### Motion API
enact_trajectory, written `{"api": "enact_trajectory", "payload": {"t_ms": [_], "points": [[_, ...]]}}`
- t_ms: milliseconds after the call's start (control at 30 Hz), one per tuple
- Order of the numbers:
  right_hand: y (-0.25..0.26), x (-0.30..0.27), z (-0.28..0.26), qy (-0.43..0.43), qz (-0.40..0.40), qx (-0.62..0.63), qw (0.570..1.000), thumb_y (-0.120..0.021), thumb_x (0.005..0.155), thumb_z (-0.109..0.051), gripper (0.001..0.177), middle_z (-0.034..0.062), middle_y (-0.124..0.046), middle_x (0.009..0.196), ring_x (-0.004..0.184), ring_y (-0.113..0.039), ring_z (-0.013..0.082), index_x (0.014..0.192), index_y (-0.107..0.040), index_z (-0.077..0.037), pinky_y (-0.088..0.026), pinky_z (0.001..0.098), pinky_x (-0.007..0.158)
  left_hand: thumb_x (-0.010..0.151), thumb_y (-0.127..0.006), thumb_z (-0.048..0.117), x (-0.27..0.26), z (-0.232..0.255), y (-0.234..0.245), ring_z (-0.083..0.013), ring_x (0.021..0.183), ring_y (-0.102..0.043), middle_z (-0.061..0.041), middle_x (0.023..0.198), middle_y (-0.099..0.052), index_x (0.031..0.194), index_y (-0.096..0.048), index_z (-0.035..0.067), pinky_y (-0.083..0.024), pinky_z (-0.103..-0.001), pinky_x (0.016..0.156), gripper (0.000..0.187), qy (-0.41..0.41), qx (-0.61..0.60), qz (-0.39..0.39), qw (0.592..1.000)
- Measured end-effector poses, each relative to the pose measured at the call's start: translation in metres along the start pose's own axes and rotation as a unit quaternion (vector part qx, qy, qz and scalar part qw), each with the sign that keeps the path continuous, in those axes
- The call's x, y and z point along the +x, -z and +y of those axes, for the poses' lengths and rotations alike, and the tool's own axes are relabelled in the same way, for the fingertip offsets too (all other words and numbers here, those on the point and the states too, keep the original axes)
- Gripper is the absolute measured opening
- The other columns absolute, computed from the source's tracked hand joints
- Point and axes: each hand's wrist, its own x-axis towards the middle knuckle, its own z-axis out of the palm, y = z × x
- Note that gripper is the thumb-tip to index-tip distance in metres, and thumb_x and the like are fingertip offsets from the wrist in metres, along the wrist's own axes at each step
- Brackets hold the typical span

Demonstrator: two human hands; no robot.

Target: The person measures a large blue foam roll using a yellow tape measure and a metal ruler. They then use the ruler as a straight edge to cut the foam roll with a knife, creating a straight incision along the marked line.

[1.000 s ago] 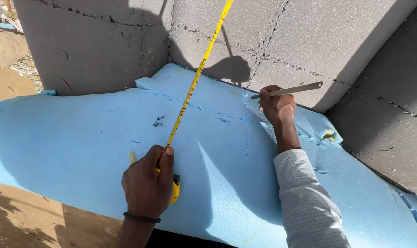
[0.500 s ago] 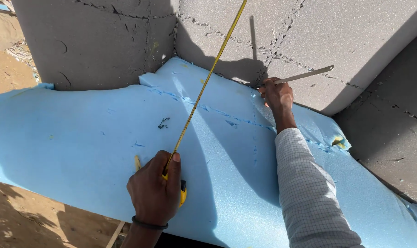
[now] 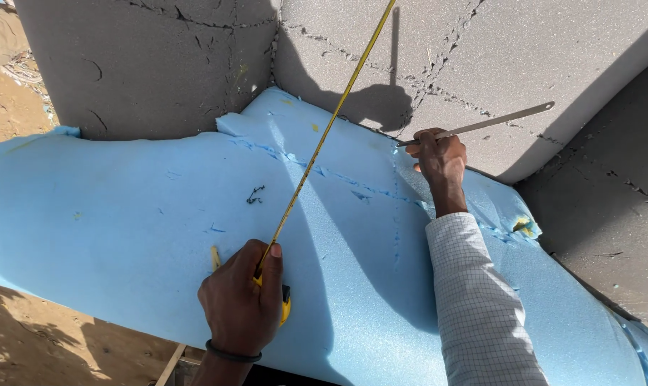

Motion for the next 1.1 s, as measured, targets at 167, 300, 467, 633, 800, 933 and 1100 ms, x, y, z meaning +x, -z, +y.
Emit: {"api": "enact_trajectory", "payload": {"t_ms": [167, 300, 467, 633, 800, 933, 1100], "points": [[-0.008, 0.017, 0.014, 0.021, 0.019, 0.001, 1.0, -0.056, 0.117, -0.043, 0.046, -0.0045, -0.097, 0.106, 0.073, -0.086, 0.0209, 0.134, -0.093, -0.022, -0.069, 0.0366, 0.069, 0.127, -0.06, 0.041, 0.0, -0.001, -0.001, -0.0112, 0.053, -0.048, 0.008, 0.061, -0.053, 0.086, -0.065, 0.022, -0.033, -0.038, 0.051, 0.045, 0.008, 0.001, -0.005, 1.0], [-0.028, 0.044, 0.023, 0.002, 0.024, -0.095, 0.995, -0.055, 0.113, -0.054, 0.051, 0.0031, -0.095, 0.109, 0.093, -0.079, 0.0282, 0.13, -0.098, -0.032, -0.06, 0.0503, 0.078, 0.127, -0.06, 0.04, 0.0, 0.0, 0.0, -0.0106, 0.053, -0.045, 0.008, 0.062, -0.051, 0.084, -0.062, 0.021, -0.032, -0.037, 0.05, 0.046, 0.005, -0.004, -0.002, 1.0], [-0.021, 0.036, 0.016, 0.02, 0.008, -0.093, 0.995, -0.054, 0.114, -0.047, 0.052, -0.0015, -0.096, 0.116, 0.094, -0.079, 0.0231, 0.135, -0.098, -0.028, -0.062, 0.0461, 0.078, 0.126, -0.06, 0.042, -0.002, -0.003, -0.003, -0.0118, 0.053, -0.044, 0.008, 0.062, -0.05, 0.084, -0.061, 0.021, -0.032, -0.038, 0.051, 0.047, 0.015, 0.003, -0.008, 1.0], [-0.029, 0.038, 0.017, 0.011, 0.019, -0.107, 0.994, -0.054, 0.112, -0.055, 0.051, 0.0008, -0.096, 0.115, 0.103, -0.08, 0.0321, 0.128, -0.098, -0.033, -0.059, 0.0523, 0.083, 0.127, -0.06, 0.043, -0.002, -0.004, -0.003, -0.0111, 0.053, -0.042, 0.008, 0.061, -0.048, 0.082, -0.057, 0.022, -0.03, -0.038, 0.051, 0.049, 0.021, 0.0, -0.009, 1.0], [-0.027, 0.028, 0.016, -0.009, 0.002, -0.125, 0.992, -0.058, 0.119, -0.055, 0.05, 0.0064, -0.087, 0.1, 0.083, -0.07, 0.0262, 0.113, -0.098, -0.025, -0.054, 0.0476, 0.074, 0.127, -0.059, 0.044, -0.003, -0.003, -0.002, -0.0116, 0.054, -0.042, 0.008, 0.062, -0.048, 0.084, -0.058, 0.022, -0.032, -0.038, 0.051, 0.048, 0.018, -0.002, -0.009, 1.0], [0.001, -0.014, 0.007, 0.043, -0.015, -0.074, 0.996, -0.05, 0.108, -0.043, 0.046, -0.0042, -0.099, 0.115, 0.104, -0.09, 0.0194, 0.119, -0.092, -0.029, -0.064, 0.0373, 0.094, 0.127, -0.061, 0.041, -0.002, -0.001, 0.0, -0.0123, 0.054, -0.042, 0.008, 0.062, -0.048, 0.083, -0.058, 0.023, -0.031, -0.039, 0.051, 0.047, 0.013, -0.002, -0.003, 1.0], [0.012, -0.037, 0.017, 0.109, -0.008, -0.003, 0.994, -0.05, 0.119, -0.041, 0.051, 0.0016, -0.098, 0.108, 0.082, -0.091, 0.0224, 0.133, -0.091, -0.014, -0.07, 0.035, 0.067, 0.127, -0.059, 0.043, 0.0, -0.001, 0.001, -0.0116, 0.053, -0.045, 0.009, 0.062, -0.051, 0.085, -0.063, 0.022, -0.032, -0.038, 0.05, 0.047, 0.016, -0.009, -0.009, 1.0]]}}
